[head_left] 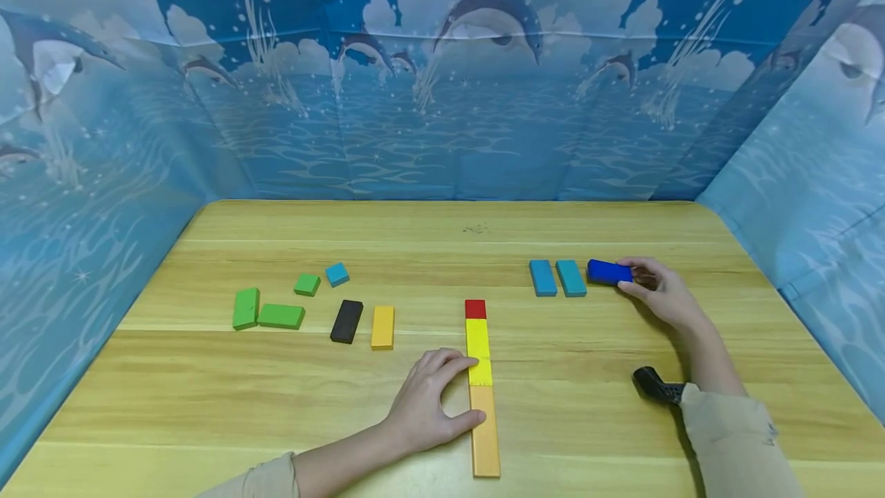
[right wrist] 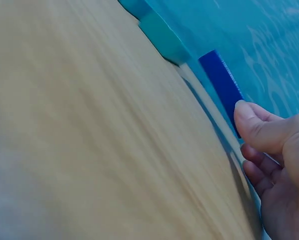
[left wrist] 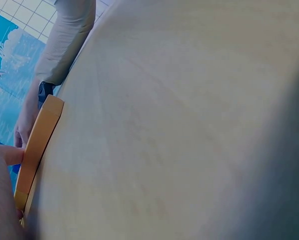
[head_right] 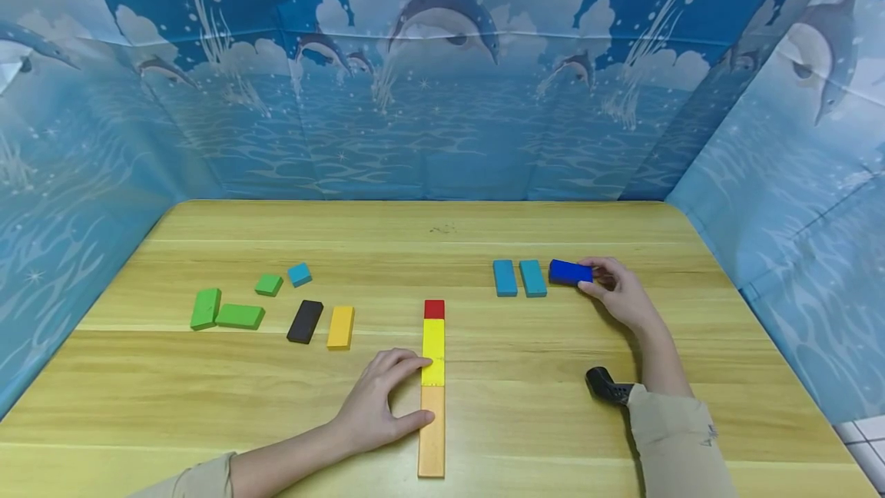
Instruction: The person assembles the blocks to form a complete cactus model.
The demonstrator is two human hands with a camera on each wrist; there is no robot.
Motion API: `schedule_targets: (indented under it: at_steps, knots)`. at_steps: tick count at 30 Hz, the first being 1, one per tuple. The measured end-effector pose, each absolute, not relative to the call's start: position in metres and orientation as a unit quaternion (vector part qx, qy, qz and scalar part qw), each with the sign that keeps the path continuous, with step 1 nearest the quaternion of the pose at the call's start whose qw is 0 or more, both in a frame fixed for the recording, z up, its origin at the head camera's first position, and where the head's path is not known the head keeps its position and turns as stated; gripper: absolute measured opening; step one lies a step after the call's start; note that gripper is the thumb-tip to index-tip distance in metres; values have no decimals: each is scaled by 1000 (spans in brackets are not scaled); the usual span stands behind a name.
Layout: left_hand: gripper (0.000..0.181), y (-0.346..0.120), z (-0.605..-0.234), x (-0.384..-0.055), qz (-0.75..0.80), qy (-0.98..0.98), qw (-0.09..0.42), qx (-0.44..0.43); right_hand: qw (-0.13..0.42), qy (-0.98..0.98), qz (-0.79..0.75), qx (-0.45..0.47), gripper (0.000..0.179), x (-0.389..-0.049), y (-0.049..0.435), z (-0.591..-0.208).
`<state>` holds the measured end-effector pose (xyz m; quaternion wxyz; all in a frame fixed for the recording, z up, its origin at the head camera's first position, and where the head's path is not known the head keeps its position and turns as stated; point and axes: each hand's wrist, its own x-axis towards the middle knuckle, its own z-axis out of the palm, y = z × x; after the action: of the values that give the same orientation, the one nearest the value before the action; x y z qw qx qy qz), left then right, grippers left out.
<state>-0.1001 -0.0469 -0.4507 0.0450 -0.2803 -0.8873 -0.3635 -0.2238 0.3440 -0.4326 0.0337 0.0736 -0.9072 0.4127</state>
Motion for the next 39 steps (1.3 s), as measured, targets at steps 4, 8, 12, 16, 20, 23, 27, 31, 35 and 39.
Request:
schedule_targets:
  at_steps: [4, 8, 12, 16, 20, 23, 27, 31, 35, 39]
  knots:
    - [56, -47, -451, -100, -363, -888, 45, -280, 40, -902, 424, 72, 37, -218, 332, -429]
    - [56, -47, -451, -101, -362, -888, 44, -279, 39, -895, 431, 110, 33, -211, 316, -424]
    - [56, -47, -451, -101, -363, -888, 44, -280, 33, -884, 439, 157, 29, -202, 296, -422]
    - [56, -47, -452, -101, -361, -888, 44, -281, 13, -873, 452, 182, 28, -193, 275, -423]
    - [56, -47, -451, -102, -359, -889, 44, -280, -5, -860, 466, 207, 27, -184, 255, -424]
    - [56, -47, -452, -102, -358, -890, 44, -280, -9, -855, 467, 227, 27, -179, 244, -427]
    - [56, -47, -451, -102, -357, -890, 44, -280, -8, -861, 443, 249, 27, -173, 230, -433]
    - [56, -47, -450, -102, -358, -890, 40, -280, -9, -871, 421, 255, 27, -169, 220, -436]
    - [57, -47, -449, -102, -357, -891, 33, -279, -8, -869, 419, 263, 28, -166, 214, -437]
    - [57, -47, -448, -101, -357, -892, 28, -276, -11, -865, 423, 269, 29, -163, 210, -437]
